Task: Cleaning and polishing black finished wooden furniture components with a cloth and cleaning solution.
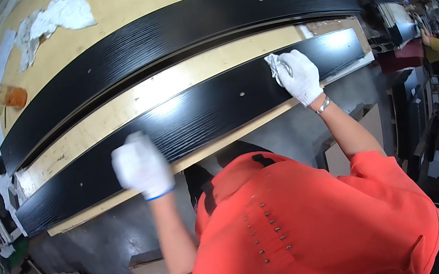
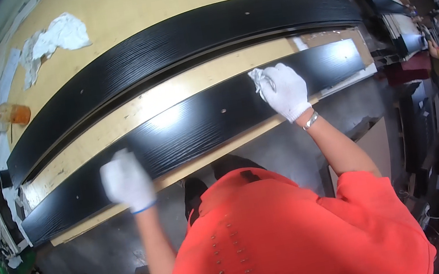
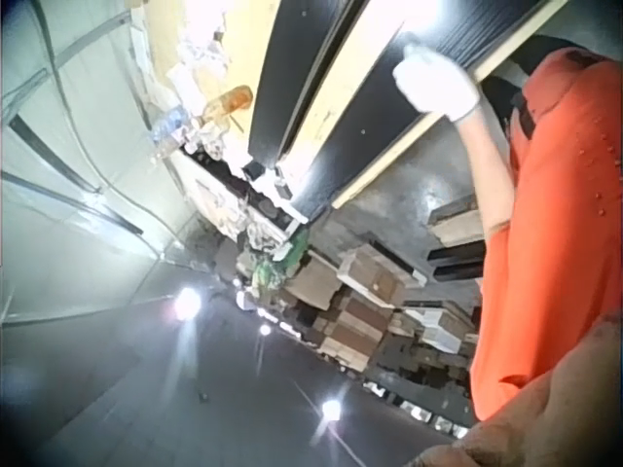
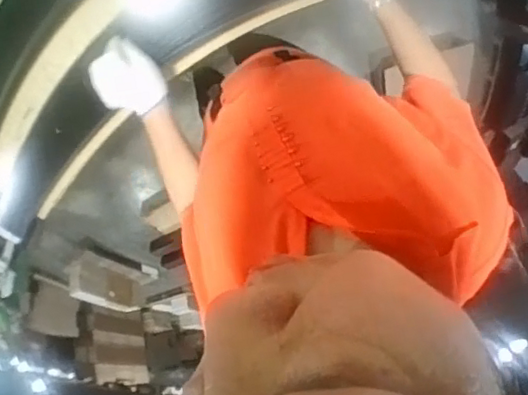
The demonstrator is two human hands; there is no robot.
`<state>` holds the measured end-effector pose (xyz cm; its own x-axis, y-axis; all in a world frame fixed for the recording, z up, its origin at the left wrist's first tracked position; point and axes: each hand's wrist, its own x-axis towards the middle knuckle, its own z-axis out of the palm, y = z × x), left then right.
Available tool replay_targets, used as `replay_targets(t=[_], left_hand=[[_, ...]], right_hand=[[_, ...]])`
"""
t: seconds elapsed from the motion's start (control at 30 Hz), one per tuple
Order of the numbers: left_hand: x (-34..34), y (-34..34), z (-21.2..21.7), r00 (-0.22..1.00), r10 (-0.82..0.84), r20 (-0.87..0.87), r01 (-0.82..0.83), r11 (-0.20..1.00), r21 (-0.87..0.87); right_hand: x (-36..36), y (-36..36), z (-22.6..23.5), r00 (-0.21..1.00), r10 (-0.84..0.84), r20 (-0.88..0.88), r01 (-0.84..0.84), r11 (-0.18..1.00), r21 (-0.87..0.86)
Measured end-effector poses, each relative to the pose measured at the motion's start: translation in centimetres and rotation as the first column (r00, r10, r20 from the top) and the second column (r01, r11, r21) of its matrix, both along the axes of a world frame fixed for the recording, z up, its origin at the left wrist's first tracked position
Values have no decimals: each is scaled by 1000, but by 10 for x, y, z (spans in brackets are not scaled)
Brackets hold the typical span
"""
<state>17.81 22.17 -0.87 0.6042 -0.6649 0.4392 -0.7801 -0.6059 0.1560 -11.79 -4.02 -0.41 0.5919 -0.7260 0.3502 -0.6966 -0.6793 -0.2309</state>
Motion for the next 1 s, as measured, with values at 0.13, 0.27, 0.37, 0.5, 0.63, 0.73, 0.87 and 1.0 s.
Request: replay_targets(t=[0.13, 0.27, 0.37, 0.5, 0.63, 0.73, 0.87, 1.0], left_hand=[[-90, -58, 20, 857, -479, -188, 490, 872, 11], [-26, -60, 0, 950, -287, -120, 274, 955, -115], [-98, -83, 16, 883, -464, -75, 467, 884, 15], [-111, -98, 14, 776, -594, -213, 612, 791, 25], [-67, -134, 2, 843, -489, -224, 492, 869, -44], [-125, -153, 6, 631, -747, -209, 745, 659, -107], [-122, -177, -13, 664, -699, -265, 673, 714, -193], [-145, -181, -4, 698, -675, -240, 672, 733, -108]], right_hand=[[-22, -18, 2, 999, -44, 13, 44, 999, 4], [-24, -12, -2, 997, -75, 13, 76, 990, -115], [-19, -11, -1, 994, -109, 21, 111, 985, -135], [-18, -8, -5, 989, -146, 17, 147, 978, -149], [-20, -7, -3, 984, -180, 0, 177, 968, -176], [-13, -4, -6, 982, -190, 6, 188, 964, -190], [-21, -5, -7, 976, -214, 46, 219, 950, -224], [-23, -5, -4, 975, -209, 74, 220, 953, -210]])
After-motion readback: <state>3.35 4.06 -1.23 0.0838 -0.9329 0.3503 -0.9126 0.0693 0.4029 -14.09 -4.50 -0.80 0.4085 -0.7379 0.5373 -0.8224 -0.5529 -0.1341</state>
